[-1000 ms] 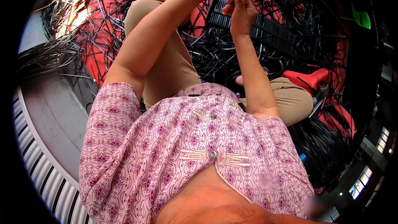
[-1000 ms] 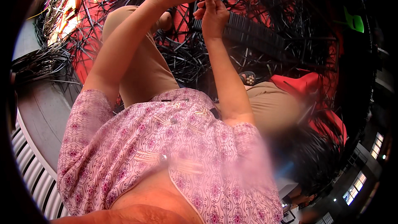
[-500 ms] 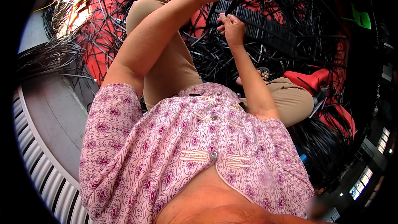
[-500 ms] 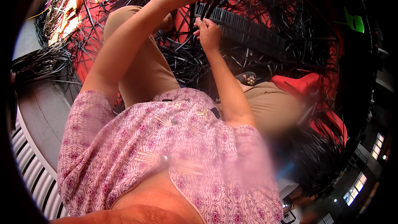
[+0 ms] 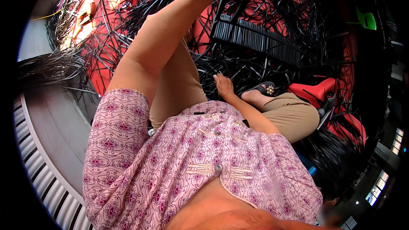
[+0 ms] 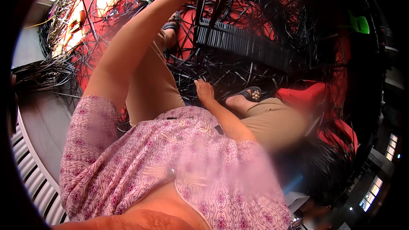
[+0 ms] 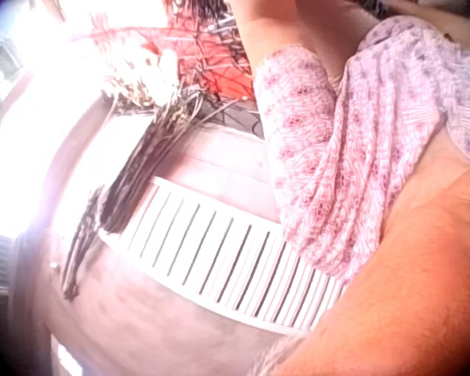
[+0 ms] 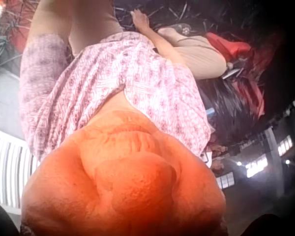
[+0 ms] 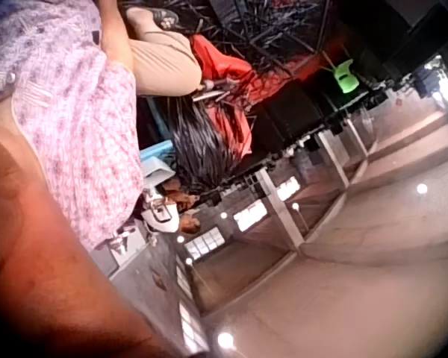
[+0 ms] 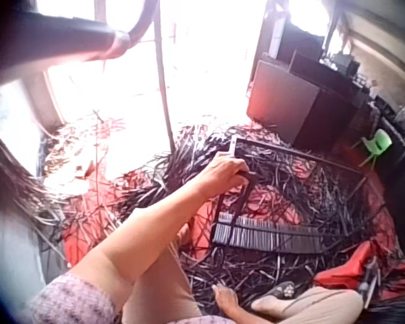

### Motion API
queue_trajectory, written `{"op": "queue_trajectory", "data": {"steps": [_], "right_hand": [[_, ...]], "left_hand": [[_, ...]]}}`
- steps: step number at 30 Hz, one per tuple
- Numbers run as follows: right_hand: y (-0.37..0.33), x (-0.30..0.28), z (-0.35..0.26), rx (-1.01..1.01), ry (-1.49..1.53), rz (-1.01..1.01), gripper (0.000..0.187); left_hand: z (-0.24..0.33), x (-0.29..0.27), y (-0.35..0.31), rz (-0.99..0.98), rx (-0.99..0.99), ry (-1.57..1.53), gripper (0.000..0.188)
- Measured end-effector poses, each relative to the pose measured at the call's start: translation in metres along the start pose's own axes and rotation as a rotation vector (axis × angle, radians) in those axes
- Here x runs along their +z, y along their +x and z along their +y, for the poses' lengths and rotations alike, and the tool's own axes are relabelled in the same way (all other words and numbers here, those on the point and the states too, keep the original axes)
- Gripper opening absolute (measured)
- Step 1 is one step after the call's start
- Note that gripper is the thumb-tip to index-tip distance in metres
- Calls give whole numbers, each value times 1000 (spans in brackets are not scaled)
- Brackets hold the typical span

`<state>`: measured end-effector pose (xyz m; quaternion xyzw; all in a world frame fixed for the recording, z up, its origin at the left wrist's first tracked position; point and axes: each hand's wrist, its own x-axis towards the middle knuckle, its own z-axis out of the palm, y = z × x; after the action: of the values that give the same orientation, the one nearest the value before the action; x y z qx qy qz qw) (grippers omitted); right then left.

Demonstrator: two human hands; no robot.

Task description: The person sits on the floor and repairs a black wicker chair using a staple gun and pliers. They secure loose black wicker strands to the chair frame by hand and with the staple gun, occasionally using pliers to adjust the material.

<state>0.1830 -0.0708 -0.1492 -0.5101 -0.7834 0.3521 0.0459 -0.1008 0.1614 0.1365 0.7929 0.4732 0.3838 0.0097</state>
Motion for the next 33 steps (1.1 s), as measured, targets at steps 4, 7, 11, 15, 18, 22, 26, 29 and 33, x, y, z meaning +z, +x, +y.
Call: {"op": "queue_trajectory", "data": {"steps": [4,7,11,15,18,22,26,29,33], "right_hand": [[-9,10,12,86,125,-30,38],[-6,21,23,314,430,-28,40],[-1,31,37,403,677,-40,44],[-18,21,44,99,13,-187,44],[-26,7,36,246,-242,-639,59],[13,-27,18,385,-290,-884,107],[98,-94,10,266,27,-336,104],[172,-138,-13,-50,467,171,72],[255,-162,-58,18,647,513,60]], "left_hand": [[-21,6,27,-55,-95,-32,29],[-39,11,39,-57,-97,32,33],[-68,23,54,6,-100,-72,37],[-99,36,80,-1,-157,-97,40],[-119,38,99,-82,-277,-108,39],[-137,40,117,-75,-151,-77,38],[-154,52,122,-199,-416,-264,34],[-167,60,123,-79,-290,-153,34],[-167,60,124,9,-33,-55,36]]}}
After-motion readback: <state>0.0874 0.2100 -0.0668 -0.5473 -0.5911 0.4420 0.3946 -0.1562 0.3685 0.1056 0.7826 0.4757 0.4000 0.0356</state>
